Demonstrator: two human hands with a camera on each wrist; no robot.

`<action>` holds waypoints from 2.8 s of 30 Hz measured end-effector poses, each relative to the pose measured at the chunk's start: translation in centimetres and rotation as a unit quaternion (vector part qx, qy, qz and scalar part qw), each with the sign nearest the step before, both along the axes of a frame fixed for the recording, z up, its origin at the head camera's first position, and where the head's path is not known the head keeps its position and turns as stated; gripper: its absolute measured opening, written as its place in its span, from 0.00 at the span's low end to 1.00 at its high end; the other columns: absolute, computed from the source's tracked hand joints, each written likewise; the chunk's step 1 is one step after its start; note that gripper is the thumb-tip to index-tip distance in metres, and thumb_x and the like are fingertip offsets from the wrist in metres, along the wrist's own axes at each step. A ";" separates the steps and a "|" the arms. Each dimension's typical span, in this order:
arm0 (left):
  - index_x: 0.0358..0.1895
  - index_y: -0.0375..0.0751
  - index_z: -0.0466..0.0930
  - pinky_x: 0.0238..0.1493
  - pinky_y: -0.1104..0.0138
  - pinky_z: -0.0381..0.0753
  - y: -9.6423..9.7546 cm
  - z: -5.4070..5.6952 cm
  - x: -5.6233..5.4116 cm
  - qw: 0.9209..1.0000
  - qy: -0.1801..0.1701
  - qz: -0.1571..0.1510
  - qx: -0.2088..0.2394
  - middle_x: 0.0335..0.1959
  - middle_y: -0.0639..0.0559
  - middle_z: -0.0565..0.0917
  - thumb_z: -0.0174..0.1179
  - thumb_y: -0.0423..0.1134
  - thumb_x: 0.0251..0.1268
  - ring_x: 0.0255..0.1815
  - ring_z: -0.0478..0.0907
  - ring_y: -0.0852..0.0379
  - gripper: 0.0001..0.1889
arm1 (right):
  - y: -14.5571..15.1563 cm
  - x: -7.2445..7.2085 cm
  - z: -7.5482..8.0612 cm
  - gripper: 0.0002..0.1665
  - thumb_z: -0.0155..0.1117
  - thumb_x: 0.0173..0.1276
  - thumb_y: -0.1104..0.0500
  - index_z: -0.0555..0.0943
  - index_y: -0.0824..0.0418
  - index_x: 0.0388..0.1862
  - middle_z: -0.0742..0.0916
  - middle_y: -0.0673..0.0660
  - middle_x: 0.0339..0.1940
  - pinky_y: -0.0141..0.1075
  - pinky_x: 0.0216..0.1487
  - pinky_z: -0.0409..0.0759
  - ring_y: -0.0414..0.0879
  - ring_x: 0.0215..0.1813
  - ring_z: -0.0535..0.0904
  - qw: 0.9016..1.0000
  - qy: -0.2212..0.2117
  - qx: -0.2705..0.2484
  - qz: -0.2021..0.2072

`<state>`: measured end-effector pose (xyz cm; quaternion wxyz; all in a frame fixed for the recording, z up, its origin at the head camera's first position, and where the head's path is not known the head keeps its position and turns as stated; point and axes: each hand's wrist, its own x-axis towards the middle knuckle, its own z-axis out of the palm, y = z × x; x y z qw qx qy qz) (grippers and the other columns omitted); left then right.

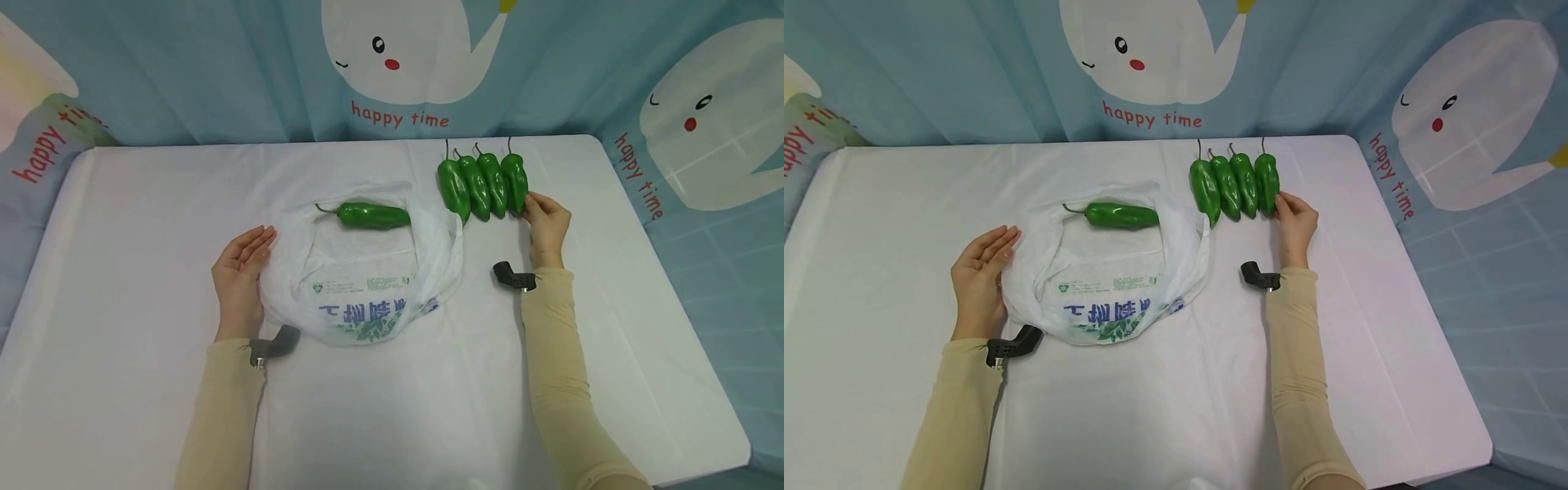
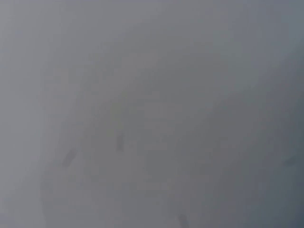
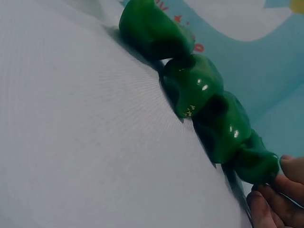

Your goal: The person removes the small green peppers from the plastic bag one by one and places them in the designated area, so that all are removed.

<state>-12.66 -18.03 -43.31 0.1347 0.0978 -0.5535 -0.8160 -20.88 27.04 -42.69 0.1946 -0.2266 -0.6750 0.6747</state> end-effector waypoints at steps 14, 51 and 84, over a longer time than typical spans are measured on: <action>0.52 0.26 0.76 0.57 0.69 0.74 0.2 0.2 0.0 1.000 -0.002 0.004 -0.004 0.48 0.40 0.82 0.49 0.15 0.61 0.51 0.80 0.51 0.17 | -0.3 -0.1 0.0 0.21 0.67 0.61 0.66 0.79 0.70 0.54 0.83 0.60 0.48 0.29 0.48 0.79 0.42 0.46 0.79 0.997 -0.040 0.063 0.023; 0.53 0.23 0.74 0.58 0.69 0.74 0.2 0.2 -0.1 1.000 0.000 0.000 0.011 0.48 0.40 0.82 0.50 0.15 0.61 0.52 0.80 0.50 0.17 | -0.4 -0.2 0.0 0.20 0.60 0.67 0.66 0.76 0.69 0.58 0.79 0.64 0.57 0.30 0.53 0.77 0.44 0.51 0.78 0.992 -0.035 0.098 0.072; 0.53 0.26 0.75 0.58 0.69 0.74 0.1 0.1 0.0 1.000 -0.002 -0.001 0.004 0.49 0.40 0.82 0.50 0.16 0.61 0.52 0.79 0.50 0.17 | -1.2 0.7 1.9 0.14 0.63 0.64 0.69 0.80 0.70 0.49 0.84 0.60 0.49 0.31 0.52 0.76 0.44 0.47 0.79 0.996 0.025 0.075 0.043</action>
